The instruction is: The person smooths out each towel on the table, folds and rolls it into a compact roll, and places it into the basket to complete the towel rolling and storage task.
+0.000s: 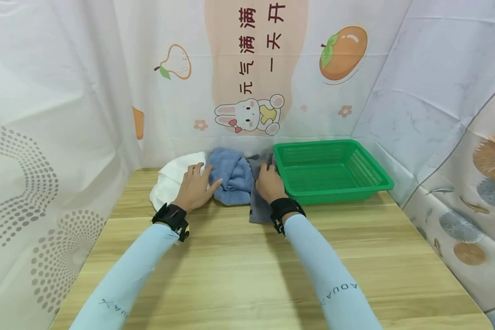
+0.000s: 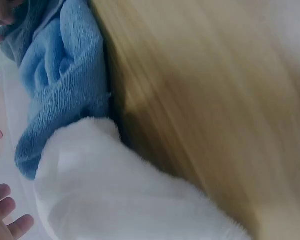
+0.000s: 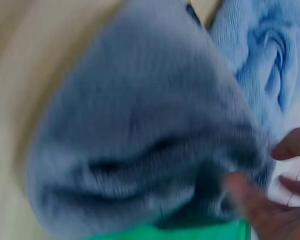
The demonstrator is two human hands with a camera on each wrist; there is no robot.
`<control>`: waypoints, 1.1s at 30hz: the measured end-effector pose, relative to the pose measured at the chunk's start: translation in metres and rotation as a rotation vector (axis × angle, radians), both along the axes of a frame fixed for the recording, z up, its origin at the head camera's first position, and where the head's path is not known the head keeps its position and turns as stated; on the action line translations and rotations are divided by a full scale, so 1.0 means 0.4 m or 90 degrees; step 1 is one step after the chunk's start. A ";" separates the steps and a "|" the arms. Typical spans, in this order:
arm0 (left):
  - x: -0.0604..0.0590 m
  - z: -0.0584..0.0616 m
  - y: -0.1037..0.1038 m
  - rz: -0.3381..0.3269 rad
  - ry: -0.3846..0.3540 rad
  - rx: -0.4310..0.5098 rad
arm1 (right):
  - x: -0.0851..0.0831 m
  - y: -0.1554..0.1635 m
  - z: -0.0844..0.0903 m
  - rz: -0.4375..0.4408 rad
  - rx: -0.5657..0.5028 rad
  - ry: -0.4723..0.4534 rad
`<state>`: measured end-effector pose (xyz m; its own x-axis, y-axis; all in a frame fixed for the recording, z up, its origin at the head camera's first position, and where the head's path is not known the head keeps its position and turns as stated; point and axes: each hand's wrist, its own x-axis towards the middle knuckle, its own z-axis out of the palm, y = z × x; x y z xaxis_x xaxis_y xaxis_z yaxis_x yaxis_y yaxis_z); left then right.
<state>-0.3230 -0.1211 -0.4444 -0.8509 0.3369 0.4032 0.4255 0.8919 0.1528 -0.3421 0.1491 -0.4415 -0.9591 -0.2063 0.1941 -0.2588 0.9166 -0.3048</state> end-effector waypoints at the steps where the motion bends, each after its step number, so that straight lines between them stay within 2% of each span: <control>1: 0.007 -0.006 0.004 -0.002 0.005 0.008 | 0.007 -0.004 -0.007 -0.010 -0.001 -0.040; 3: 0.020 -0.020 0.011 -0.010 0.014 0.013 | 0.018 -0.008 -0.026 -0.035 -0.003 -0.110; 5: 0.034 -0.036 0.019 -0.027 0.016 0.018 | 0.023 -0.002 -0.048 -0.056 0.003 -0.147; 10: 0.058 -0.060 0.034 -0.086 0.004 0.058 | 0.017 0.041 -0.083 -0.074 0.024 -0.128; 12: 0.063 -0.067 0.034 -0.108 -0.002 0.066 | 0.017 0.058 -0.075 -0.067 0.022 -0.135; 14: 0.066 -0.074 0.031 -0.125 -0.015 0.064 | 0.021 0.069 -0.052 -0.052 -0.015 -0.161; 16: 0.070 -0.081 0.025 -0.134 -0.031 0.059 | 0.032 0.072 -0.011 -0.030 -0.107 -0.211; 17: 0.071 -0.085 0.022 -0.137 -0.044 0.062 | 0.041 0.072 0.013 -0.015 -0.176 -0.244; 20: 0.074 -0.093 0.014 -0.134 -0.091 0.090 | 0.076 0.054 0.089 0.053 -0.426 -0.354; 24: 0.074 -0.099 0.009 -0.134 -0.135 0.094 | 0.137 0.005 0.170 0.216 -0.680 -0.527; 27: 0.074 -0.101 0.009 -0.157 -0.155 0.090 | 0.180 -0.025 0.212 0.314 -0.799 -0.634; 29: 0.077 -0.099 0.009 -0.184 -0.159 0.120 | 0.202 -0.032 0.233 0.326 -0.878 -0.682; 32: 0.086 -0.088 0.007 -0.233 -0.141 0.198 | 0.224 -0.022 0.264 0.284 -0.969 -0.709; 33: 0.090 -0.083 0.006 -0.244 -0.129 0.215 | 0.230 -0.014 0.275 0.260 -0.985 -0.702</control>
<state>-0.2869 -0.1189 -0.4775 -0.7642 0.5184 0.3837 0.6430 0.5659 0.5161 -0.2500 0.1434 -0.3314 -0.7142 -0.6813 -0.1605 0.4861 -0.3179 -0.8140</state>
